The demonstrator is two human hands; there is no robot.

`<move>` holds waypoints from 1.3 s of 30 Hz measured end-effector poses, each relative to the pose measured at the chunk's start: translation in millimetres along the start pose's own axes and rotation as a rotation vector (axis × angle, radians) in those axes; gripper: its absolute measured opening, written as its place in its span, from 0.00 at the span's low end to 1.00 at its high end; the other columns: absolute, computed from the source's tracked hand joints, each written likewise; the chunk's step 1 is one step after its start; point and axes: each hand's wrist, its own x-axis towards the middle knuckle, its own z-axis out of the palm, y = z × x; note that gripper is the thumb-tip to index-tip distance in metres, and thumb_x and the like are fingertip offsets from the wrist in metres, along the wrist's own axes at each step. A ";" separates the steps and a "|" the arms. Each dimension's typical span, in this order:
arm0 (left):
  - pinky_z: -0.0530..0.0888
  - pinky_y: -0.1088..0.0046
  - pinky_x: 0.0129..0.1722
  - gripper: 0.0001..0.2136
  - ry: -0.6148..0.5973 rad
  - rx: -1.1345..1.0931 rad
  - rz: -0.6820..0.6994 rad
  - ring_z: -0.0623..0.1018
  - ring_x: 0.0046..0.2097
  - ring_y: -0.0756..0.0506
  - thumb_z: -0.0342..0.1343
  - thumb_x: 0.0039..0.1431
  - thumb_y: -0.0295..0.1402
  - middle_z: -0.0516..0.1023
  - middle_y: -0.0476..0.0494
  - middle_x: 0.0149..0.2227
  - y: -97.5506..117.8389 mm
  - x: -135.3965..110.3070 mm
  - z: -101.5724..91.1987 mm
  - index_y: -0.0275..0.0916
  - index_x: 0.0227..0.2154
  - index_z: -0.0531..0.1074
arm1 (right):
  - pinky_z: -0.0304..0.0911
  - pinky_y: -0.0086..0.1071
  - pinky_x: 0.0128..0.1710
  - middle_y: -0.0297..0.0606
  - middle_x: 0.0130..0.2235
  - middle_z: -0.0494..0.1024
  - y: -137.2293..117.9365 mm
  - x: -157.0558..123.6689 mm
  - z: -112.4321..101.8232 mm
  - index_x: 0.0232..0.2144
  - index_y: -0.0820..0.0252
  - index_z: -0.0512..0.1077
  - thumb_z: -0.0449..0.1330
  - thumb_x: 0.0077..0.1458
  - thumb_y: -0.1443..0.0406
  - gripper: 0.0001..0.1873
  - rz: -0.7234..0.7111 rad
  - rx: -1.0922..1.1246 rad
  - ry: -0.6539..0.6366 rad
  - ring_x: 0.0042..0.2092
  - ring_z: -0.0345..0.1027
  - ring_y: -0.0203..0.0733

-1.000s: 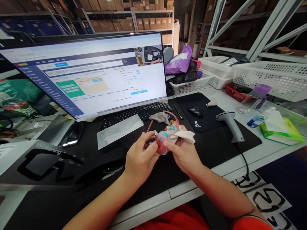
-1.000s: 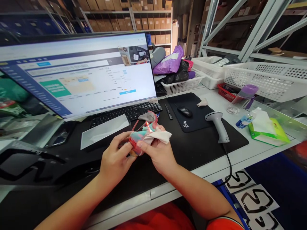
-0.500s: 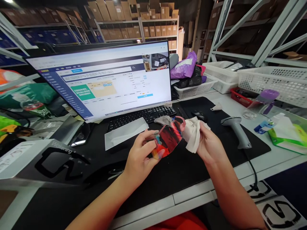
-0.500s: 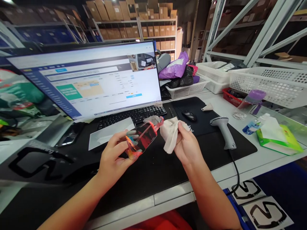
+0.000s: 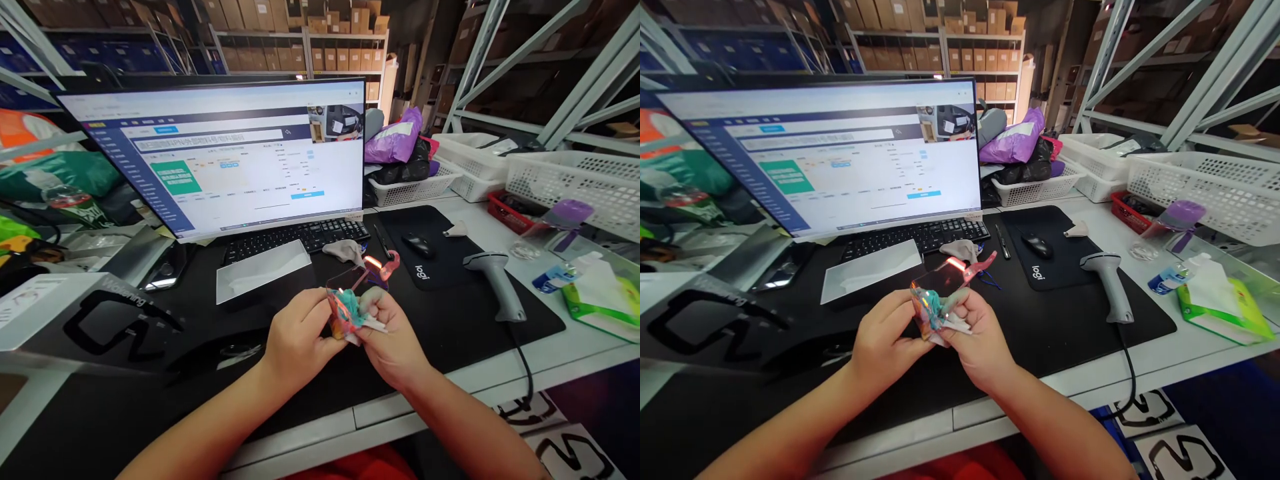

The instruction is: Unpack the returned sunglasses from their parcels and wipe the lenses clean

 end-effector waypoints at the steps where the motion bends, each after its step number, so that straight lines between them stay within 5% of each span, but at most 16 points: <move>1: 0.80 0.68 0.37 0.06 -0.003 0.029 0.011 0.81 0.38 0.42 0.62 0.61 0.33 0.80 0.38 0.37 1.2 -0.6 0.4 0.37 0.35 0.72 | 0.66 0.21 0.27 0.26 0.26 0.76 0.7 1.6 -0.7 0.26 0.57 0.73 0.79 0.34 0.71 0.20 -0.004 -0.019 0.041 0.27 0.69 0.31; 5: 0.79 0.70 0.35 0.03 -0.059 0.028 0.020 0.81 0.36 0.43 0.58 0.61 0.30 0.80 0.39 0.36 5.1 0.3 -0.1 0.37 0.32 0.71 | 0.69 0.23 0.24 0.28 0.27 0.79 -7.1 10.1 -2.1 0.23 0.57 0.74 0.80 0.26 0.71 0.21 0.029 0.017 0.145 0.26 0.71 0.32; 9: 0.78 0.71 0.33 0.03 -0.118 0.020 0.013 0.80 0.35 0.44 0.56 0.60 0.28 0.80 0.42 0.34 9.3 3.3 -4.5 0.39 0.30 0.70 | 0.68 0.23 0.20 0.29 0.26 0.79 -17.1 14.4 -5.9 0.27 0.57 0.74 0.80 0.30 0.68 0.21 0.119 0.129 0.119 0.23 0.71 0.33; 14: 0.78 0.71 0.31 0.02 -0.111 0.032 0.034 0.80 0.34 0.44 0.56 0.58 0.27 0.81 0.43 0.35 12.7 2.7 -6.8 0.38 0.32 0.73 | 0.74 0.23 0.28 0.27 0.27 0.78 -24.1 14.6 -14.4 0.28 0.54 0.72 0.81 0.31 0.64 0.24 0.028 0.138 0.204 0.26 0.72 0.32; 17: 0.78 0.71 0.32 0.02 -0.100 0.038 0.031 0.79 0.34 0.44 0.56 0.60 0.27 0.81 0.43 0.35 11.4 0.5 -5.3 0.38 0.32 0.73 | 0.71 0.23 0.25 0.26 0.26 0.75 -23.7 11.2 -11.7 0.27 0.54 0.71 0.80 0.33 0.62 0.23 -0.026 0.095 0.202 0.24 0.69 0.31; 21: 0.78 0.69 0.31 0.06 -0.101 0.030 0.059 0.79 0.35 0.43 0.57 0.64 0.33 0.80 0.41 0.35 8.1 -1.7 -4.5 0.37 0.33 0.73 | 0.62 0.24 0.18 0.27 0.25 0.74 -15.5 4.0 -6.4 0.24 0.55 0.70 0.79 0.35 0.65 0.21 -0.086 -0.085 0.095 0.21 0.64 0.31; 24: 0.77 0.70 0.32 0.05 -0.094 0.056 0.076 0.80 0.36 0.43 0.57 0.64 0.33 0.81 0.40 0.37 5.0 -0.9 -5.4 0.36 0.35 0.74 | 0.70 0.28 0.28 0.30 0.28 0.78 -14.0 3.9 -10.5 0.24 0.56 0.73 0.80 0.32 0.68 0.20 -0.130 -0.232 0.065 0.28 0.72 0.35; 27: 0.77 0.71 0.34 0.02 -0.049 0.118 0.069 0.80 0.37 0.44 0.57 0.63 0.28 0.81 0.41 0.38 -0.3 1.4 -8.2 0.37 0.35 0.74 | 0.72 0.30 0.32 0.32 0.28 0.80 -26.4 6.9 -20.7 0.25 0.58 0.75 0.80 0.31 0.68 0.19 -0.001 -0.367 -0.048 0.30 0.75 0.38; 30: 0.76 0.71 0.34 0.01 -0.008 0.202 0.040 0.80 0.38 0.44 0.58 0.62 0.26 0.81 0.41 0.38 -5.8 3.6 -12.3 0.37 0.34 0.74 | 0.66 0.27 0.21 0.33 0.23 0.79 -48.0 6.3 -31.6 0.30 0.60 0.79 0.75 0.42 0.65 0.11 0.152 -0.627 -0.094 0.22 0.72 0.37; 32: 0.76 0.70 0.34 0.01 -0.006 0.249 0.041 0.80 0.38 0.43 0.59 0.62 0.27 0.81 0.42 0.38 -7.5 4.3 -14.0 0.37 0.34 0.74 | 0.65 0.27 0.20 0.35 0.26 0.81 -59.3 4.1 -36.8 0.35 0.59 0.81 0.70 0.51 0.65 0.07 -0.076 -0.811 0.139 0.22 0.73 0.37; 35: 0.76 0.70 0.34 0.02 -0.028 0.284 0.068 0.80 0.37 0.43 0.58 0.62 0.26 0.81 0.43 0.38 -6.2 4.6 -12.7 0.37 0.35 0.74 | 0.77 0.35 0.36 0.40 0.40 0.85 -62.5 1.9 -38.2 0.39 0.57 0.81 0.67 0.56 0.68 0.08 -0.777 -0.969 0.533 0.39 0.81 0.45; 37: 0.78 0.68 0.37 0.02 -0.045 0.283 0.095 0.80 0.38 0.43 0.57 0.63 0.26 0.82 0.43 0.38 -4.6 4.5 -9.8 0.36 0.35 0.74 | 0.77 0.41 0.48 0.40 0.45 0.84 -55.5 1.4 -34.3 0.41 0.55 0.80 0.66 0.55 0.72 0.12 -1.072 -1.115 0.466 0.48 0.80 0.49; 39: 0.79 0.67 0.42 0.01 -0.047 0.246 0.129 0.80 0.39 0.43 0.58 0.63 0.26 0.82 0.41 0.39 -3.8 4.1 -6.4 0.35 0.36 0.74 | 0.75 0.42 0.53 0.39 0.46 0.85 -43.7 0.4 -27.3 0.44 0.53 0.79 0.63 0.56 0.76 0.17 -1.143 -1.294 0.219 0.50 0.80 0.48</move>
